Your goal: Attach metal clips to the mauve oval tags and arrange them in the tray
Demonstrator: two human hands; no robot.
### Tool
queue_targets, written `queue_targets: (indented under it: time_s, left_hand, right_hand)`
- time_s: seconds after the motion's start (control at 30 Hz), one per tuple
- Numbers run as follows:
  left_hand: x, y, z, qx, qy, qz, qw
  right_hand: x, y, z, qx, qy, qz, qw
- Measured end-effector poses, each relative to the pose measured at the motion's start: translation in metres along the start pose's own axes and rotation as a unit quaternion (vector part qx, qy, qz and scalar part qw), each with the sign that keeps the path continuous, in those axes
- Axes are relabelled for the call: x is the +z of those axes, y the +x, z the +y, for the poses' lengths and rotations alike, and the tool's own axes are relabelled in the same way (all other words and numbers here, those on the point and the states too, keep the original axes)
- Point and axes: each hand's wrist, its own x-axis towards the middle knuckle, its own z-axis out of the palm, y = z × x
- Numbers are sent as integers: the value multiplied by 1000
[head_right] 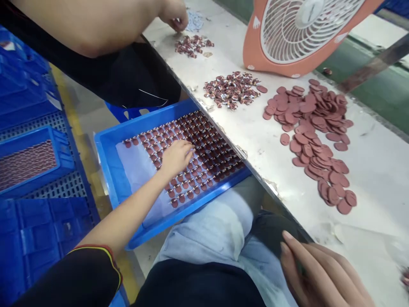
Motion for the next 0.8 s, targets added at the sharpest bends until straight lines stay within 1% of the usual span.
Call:
queue_targets:
  time_s: [0.07,0.1,0.17,0.23,0.3,0.37,0.43,0.5,0.57,0.67,0.73,0.8]
  left_hand:
    - [16,-7,37,64,-29,-7,997]
    - [21,-14,51,90,-41,-11,995]
    - [28,-31,69,128,-60,-16,990]
    - [31,-48,75,147,-72,-20,986]
    - [32,-57,73,148,-74,-21,986]
    - [34,-55,69,141,-70,-17,987]
    - [39,-40,67,138,-63,-7,988]
    - [45,-17,70,140,-56,4,989]
    - [53,9,78,149,-52,12,987]
    - [66,42,93,167,-55,25,984]
    - [76,57,100,174,-60,34,982]
    - [86,69,103,171,-65,41,982]
  right_hand:
    - [5,12,-18,-18,-2,-9,1000]
    - [10,15,-25,-17,4,-18,1000]
    - [23,14,-36,-3,23,-54,998]
    - [37,10,-43,-3,36,-104,994]
    - [45,8,-46,-18,48,-139,989]
    - [45,12,-44,-32,56,-136,989]
    - [38,24,-39,-50,29,-97,994]
    - [31,42,-29,-83,-26,-53,995]
    - [30,64,-18,-114,-75,-31,990]
    - [43,94,-1,-127,-119,-47,984]
    - [56,107,8,-117,-128,-79,982]
    - [65,114,15,-101,-114,-118,981]
